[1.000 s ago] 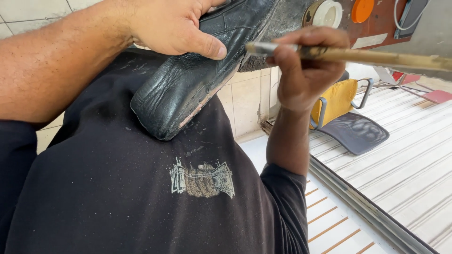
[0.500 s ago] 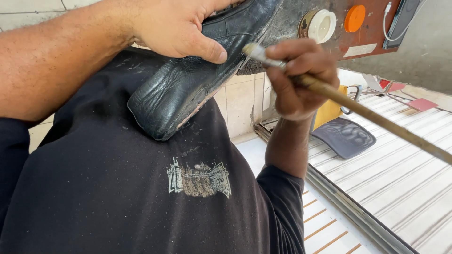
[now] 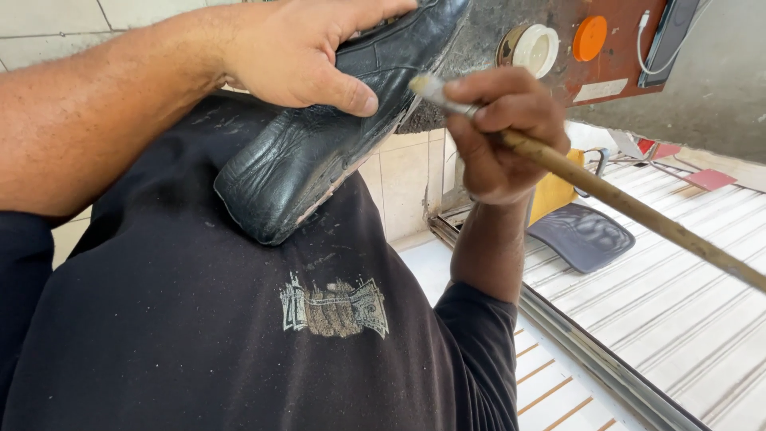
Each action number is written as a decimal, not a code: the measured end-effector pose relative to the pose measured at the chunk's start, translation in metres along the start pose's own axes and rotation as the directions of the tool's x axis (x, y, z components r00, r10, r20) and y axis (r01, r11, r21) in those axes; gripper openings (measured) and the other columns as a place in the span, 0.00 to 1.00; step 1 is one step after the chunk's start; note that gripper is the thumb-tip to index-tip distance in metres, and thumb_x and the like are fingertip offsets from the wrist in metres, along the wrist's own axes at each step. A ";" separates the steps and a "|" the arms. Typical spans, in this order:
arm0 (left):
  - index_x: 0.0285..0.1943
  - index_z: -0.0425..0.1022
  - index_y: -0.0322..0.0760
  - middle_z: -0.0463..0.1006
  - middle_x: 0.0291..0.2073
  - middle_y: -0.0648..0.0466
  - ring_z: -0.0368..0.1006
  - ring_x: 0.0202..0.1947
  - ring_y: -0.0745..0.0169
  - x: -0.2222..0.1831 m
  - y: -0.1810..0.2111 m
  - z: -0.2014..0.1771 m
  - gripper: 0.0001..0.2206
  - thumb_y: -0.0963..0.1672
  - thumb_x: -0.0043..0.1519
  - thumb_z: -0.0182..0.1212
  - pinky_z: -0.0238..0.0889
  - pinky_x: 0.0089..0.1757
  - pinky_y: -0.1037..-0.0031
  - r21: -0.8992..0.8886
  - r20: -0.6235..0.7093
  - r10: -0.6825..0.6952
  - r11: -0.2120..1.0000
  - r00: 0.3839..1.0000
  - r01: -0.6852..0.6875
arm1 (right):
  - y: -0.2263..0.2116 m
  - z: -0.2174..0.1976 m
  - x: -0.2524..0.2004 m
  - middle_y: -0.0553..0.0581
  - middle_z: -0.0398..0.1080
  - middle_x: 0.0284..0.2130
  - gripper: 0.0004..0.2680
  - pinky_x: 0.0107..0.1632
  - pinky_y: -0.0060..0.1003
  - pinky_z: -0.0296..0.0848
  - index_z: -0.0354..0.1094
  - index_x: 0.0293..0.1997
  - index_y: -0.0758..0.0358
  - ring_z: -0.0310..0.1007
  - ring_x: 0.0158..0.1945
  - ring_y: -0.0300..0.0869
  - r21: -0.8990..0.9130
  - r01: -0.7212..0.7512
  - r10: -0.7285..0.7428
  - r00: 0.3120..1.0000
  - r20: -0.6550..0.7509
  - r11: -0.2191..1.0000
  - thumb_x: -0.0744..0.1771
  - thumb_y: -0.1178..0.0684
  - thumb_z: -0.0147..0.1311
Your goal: Applying adhesive to the sole of a leather shoe using a small brush at a repair bench.
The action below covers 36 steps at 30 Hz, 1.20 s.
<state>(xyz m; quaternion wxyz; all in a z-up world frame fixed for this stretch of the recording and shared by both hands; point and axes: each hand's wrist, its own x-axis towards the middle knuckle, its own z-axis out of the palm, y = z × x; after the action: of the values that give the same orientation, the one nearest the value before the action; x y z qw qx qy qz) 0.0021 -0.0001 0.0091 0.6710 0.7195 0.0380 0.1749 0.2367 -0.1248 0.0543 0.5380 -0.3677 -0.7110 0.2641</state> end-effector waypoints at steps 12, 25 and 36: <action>0.81 0.38 0.32 0.52 0.78 0.47 0.54 0.73 0.54 0.000 0.002 -0.003 0.44 0.47 0.59 0.63 0.48 0.64 0.67 0.028 0.067 -0.305 0.952 0.950 0.304 | 0.018 -0.008 0.004 0.59 0.73 0.42 0.07 0.32 0.30 0.76 0.62 0.46 0.59 0.74 0.35 0.41 0.166 0.003 0.008 0.998 -0.066 0.986 0.70 0.67 0.54; 0.80 0.40 0.31 0.66 0.67 0.48 0.69 0.61 0.58 0.009 0.022 -0.002 0.42 0.46 0.60 0.61 0.68 0.58 0.68 -0.206 0.128 -0.125 0.967 0.984 0.150 | 0.031 -0.031 0.010 0.66 0.72 0.40 0.08 0.32 0.34 0.75 0.60 0.45 0.62 0.72 0.29 0.47 0.180 -0.014 0.054 0.974 -0.222 0.984 0.68 0.70 0.52; 0.81 0.38 0.30 0.57 0.75 0.48 0.56 0.72 0.59 0.001 0.016 -0.005 0.43 0.46 0.60 0.62 0.51 0.68 0.67 -0.124 0.098 -0.071 0.989 0.993 0.083 | 0.035 -0.033 0.024 0.68 0.74 0.39 0.07 0.30 0.33 0.77 0.60 0.46 0.65 0.74 0.29 0.48 0.134 -0.020 0.065 0.938 -0.342 0.991 0.70 0.71 0.48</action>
<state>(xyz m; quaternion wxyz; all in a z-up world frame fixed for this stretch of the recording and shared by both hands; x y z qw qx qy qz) -0.0013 0.0032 0.0250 0.7232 0.6803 0.0231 0.1173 0.2729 -0.0853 0.0499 0.6710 -0.3883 -0.5790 0.2524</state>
